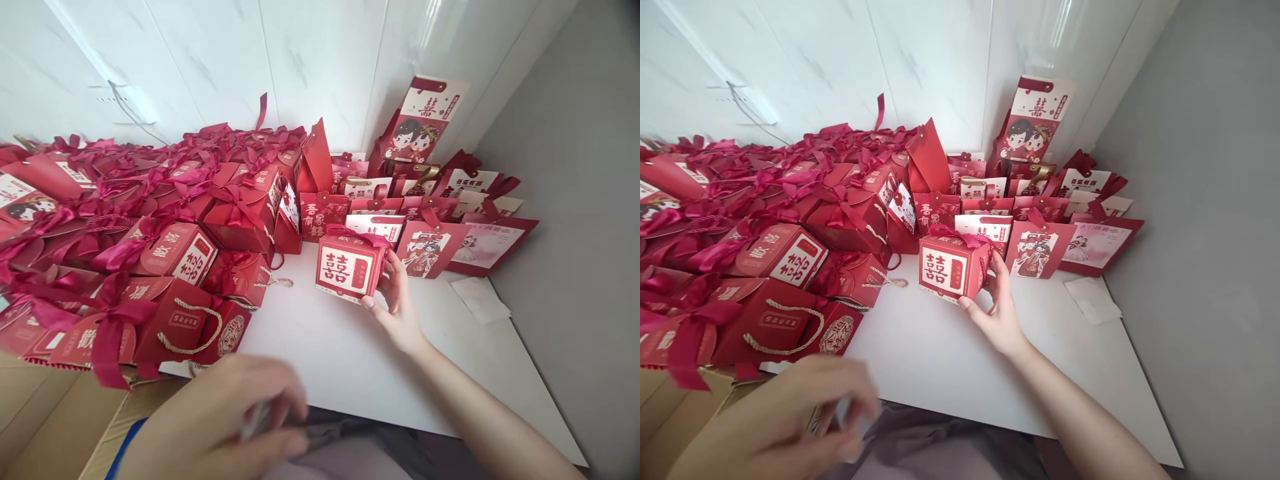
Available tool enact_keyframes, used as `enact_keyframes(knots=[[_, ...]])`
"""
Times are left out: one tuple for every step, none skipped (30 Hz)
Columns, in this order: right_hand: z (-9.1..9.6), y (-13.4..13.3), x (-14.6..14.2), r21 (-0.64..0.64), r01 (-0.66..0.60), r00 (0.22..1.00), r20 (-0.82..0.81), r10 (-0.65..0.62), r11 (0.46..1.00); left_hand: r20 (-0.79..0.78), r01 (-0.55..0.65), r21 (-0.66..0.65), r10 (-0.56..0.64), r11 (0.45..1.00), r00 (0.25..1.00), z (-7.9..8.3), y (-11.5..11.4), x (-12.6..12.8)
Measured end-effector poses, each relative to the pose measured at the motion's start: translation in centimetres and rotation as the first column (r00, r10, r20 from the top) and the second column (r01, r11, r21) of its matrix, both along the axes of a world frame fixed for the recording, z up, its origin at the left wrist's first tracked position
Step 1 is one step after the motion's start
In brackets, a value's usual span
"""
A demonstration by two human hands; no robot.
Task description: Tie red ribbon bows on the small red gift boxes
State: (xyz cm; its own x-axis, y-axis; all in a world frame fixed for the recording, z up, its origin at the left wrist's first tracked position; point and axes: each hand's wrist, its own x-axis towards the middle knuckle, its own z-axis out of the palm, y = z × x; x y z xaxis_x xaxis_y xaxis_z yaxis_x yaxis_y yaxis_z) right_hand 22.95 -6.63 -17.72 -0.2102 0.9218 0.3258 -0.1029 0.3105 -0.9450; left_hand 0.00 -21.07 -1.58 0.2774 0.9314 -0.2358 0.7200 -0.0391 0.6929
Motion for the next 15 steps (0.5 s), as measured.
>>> enact_keyframes(knots=[[0.1,0.1,0.0,0.003,0.001,1.000,-0.004,-0.001,1.000,-0.013,-0.013,0.018,0.013,1.000,1.000,-0.1,2.0,1.2],[0.1,0.1,0.0,0.007,0.003,1.000,-0.007,-0.003,1.000,-0.020,-0.036,0.073,0.038,0.997,0.999,-0.5,4.1,2.4],[0.2,0.2,0.0,0.009,0.017,1.000,-0.013,-0.017,1.000,-0.006,-0.059,0.171,0.060,0.983,0.998,-1.1,6.1,3.4],[0.3,0.3,0.0,0.006,0.040,0.999,-0.022,-0.040,0.999,0.013,-0.117,0.293,0.118,0.949,0.993,-1.9,8.0,4.3],[0.3,0.4,0.1,0.001,0.072,0.997,-0.035,-0.072,0.997,0.034,-0.153,0.386,0.151,0.910,0.988,-2.8,9.6,5.0],[0.4,0.5,0.1,-0.006,0.106,0.993,-0.051,-0.106,0.994,0.044,-0.180,0.456,0.180,0.871,0.983,-3.8,10.9,5.6],[0.5,0.6,0.1,-0.012,0.140,0.988,-0.067,-0.140,0.990,0.065,-0.214,0.525,0.212,0.824,0.975,-4.7,12.0,6.1],[0.6,0.7,0.1,-0.014,0.169,0.982,-0.079,-0.170,0.986,0.093,-0.238,0.582,0.227,0.778,0.969,-5.6,12.8,6.5],[0.6,0.8,0.0,-0.013,0.190,0.978,-0.085,-0.191,0.982,0.128,-0.259,0.619,0.230,0.741,0.965,-6.4,13.4,6.7],[0.7,0.9,0.0,-0.009,0.202,0.976,-0.085,-0.202,0.979,0.167,-0.272,0.634,0.215,0.724,0.962,-7.1,13.8,6.9],[0.7,1.0,0.0,-0.001,0.212,0.974,-0.076,-0.211,0.977,0.203,-0.275,0.625,0.188,0.731,0.961,-7.8,14.0,7.0],[0.8,1.1,0.0,0.012,0.219,0.974,-0.057,-0.218,0.976,0.234,-0.276,0.596,0.165,0.754,0.958,-8.4,14.2,7.1],[0.7,1.1,0.0,0.031,0.223,0.975,-0.027,-0.222,0.974,0.259,-0.273,0.553,0.149,0.787,0.954,-9.0,14.3,7.1],[0.7,1.2,0.1,0.055,0.222,0.975,0.011,-0.223,0.973,0.282,-0.275,0.505,0.145,0.818,0.948,-9.5,14.3,7.0],[0.6,1.2,0.1,0.079,0.219,0.973,0.053,-0.223,0.973,0.303,-0.286,0.463,0.153,0.839,0.940,-10.0,14.4,6.8]])
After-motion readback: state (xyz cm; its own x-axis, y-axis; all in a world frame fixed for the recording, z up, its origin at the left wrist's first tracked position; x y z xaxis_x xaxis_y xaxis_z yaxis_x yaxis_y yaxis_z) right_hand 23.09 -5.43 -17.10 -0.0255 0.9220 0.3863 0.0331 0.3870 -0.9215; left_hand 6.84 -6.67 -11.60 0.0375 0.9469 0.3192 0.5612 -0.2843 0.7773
